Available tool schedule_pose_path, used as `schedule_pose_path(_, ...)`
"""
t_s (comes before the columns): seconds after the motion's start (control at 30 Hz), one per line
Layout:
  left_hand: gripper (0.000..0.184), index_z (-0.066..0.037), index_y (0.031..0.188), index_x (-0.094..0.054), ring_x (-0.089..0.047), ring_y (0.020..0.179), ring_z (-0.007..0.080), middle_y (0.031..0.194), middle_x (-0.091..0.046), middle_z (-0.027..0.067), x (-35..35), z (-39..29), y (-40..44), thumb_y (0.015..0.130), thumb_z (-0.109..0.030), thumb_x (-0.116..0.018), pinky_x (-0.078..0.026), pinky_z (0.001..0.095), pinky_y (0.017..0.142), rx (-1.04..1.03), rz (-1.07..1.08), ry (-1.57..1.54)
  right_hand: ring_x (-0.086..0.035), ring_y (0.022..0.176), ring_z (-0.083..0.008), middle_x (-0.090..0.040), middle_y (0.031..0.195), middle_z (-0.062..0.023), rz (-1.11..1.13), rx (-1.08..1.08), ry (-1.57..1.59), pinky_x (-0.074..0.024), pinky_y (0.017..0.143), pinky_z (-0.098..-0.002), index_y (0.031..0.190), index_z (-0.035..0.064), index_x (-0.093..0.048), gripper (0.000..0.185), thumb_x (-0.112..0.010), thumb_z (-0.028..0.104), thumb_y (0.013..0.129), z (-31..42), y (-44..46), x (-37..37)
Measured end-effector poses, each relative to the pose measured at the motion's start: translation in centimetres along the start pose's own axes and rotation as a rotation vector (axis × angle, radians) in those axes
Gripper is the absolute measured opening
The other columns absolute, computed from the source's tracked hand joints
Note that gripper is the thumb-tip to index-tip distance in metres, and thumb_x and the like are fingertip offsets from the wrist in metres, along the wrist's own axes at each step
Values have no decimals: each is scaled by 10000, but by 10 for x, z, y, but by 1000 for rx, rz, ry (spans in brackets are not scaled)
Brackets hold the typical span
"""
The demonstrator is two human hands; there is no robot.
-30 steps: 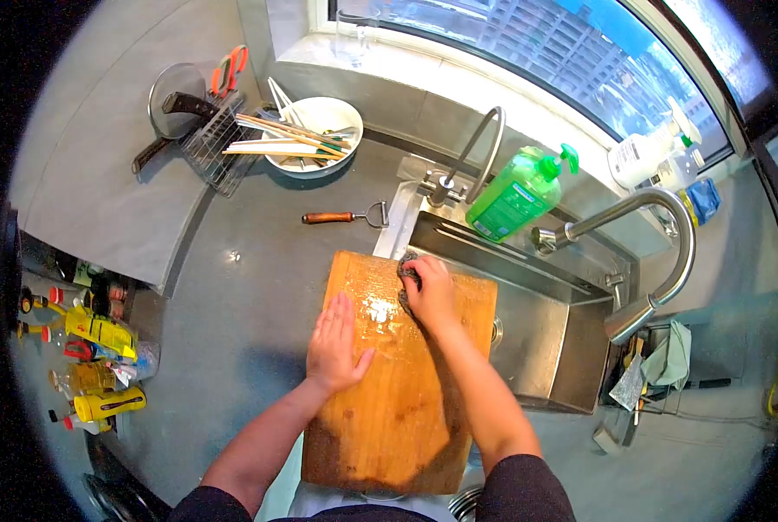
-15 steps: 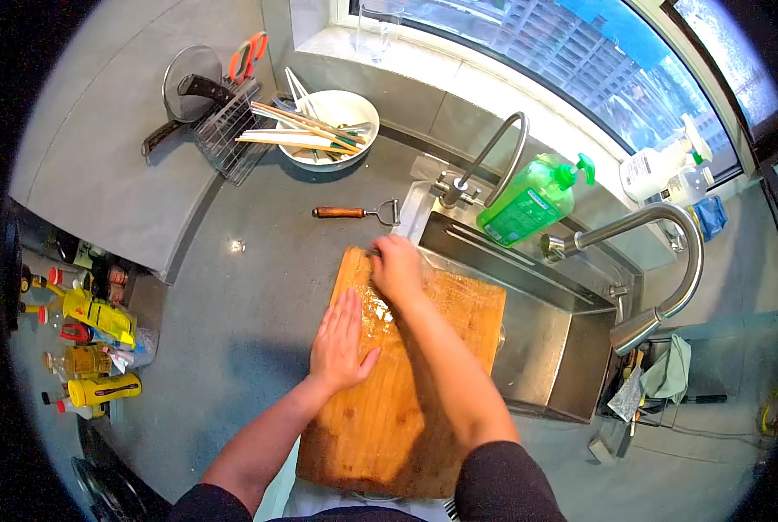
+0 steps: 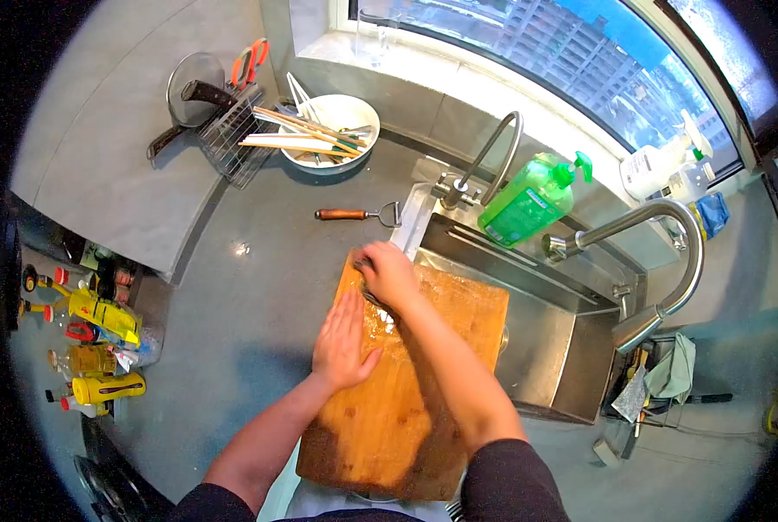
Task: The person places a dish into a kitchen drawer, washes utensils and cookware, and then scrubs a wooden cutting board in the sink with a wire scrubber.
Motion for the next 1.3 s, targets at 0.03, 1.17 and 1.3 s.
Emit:
schedule_pose_path(0.03, 915, 112, 1510, -227, -196, 1509, 389, 1599, -218, 287, 1, -1, 3, 863, -384, -642, -163, 463, 1233, 4, -10, -10, -632, 936, -356, -676, 941, -138, -26, -18, 17, -507, 838, -430, 930, 70, -686, 146, -699, 63, 784, -14, -18, 20)
schedule_pose_path(1.17, 897, 110, 1504, -238, -235, 1488, 417, 1575, -260, 302, 2, -6, 3, 847, -330, -660, -198, 489, 1216, -60, -65, -57, -609, 953, -405, -667, 1000, -170, -58, -169, -164, -496, 832, -449, 997, 44, -657, 202, -667, 74, 797, -8, -54, 35)
schedule_pose_path(1.3, 908, 108, 1506, -237, -240, 1484, 421, 1573, -262, 303, 5, -5, 1, 834, -324, -669, -200, 490, 1216, -55, -61, -52, -606, 963, -405, -664, 996, -179, -121, -180, -205, -498, 849, -462, 992, 51, -660, 219, -663, 62, 774, -22, -20, 12)
Point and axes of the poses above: each hand's wrist, its own y-axis towards the middle knuckle, its own x-axis out of the back of the hand, z = x × y, the point moved 8 cm from there along y, towards the middle knuckle
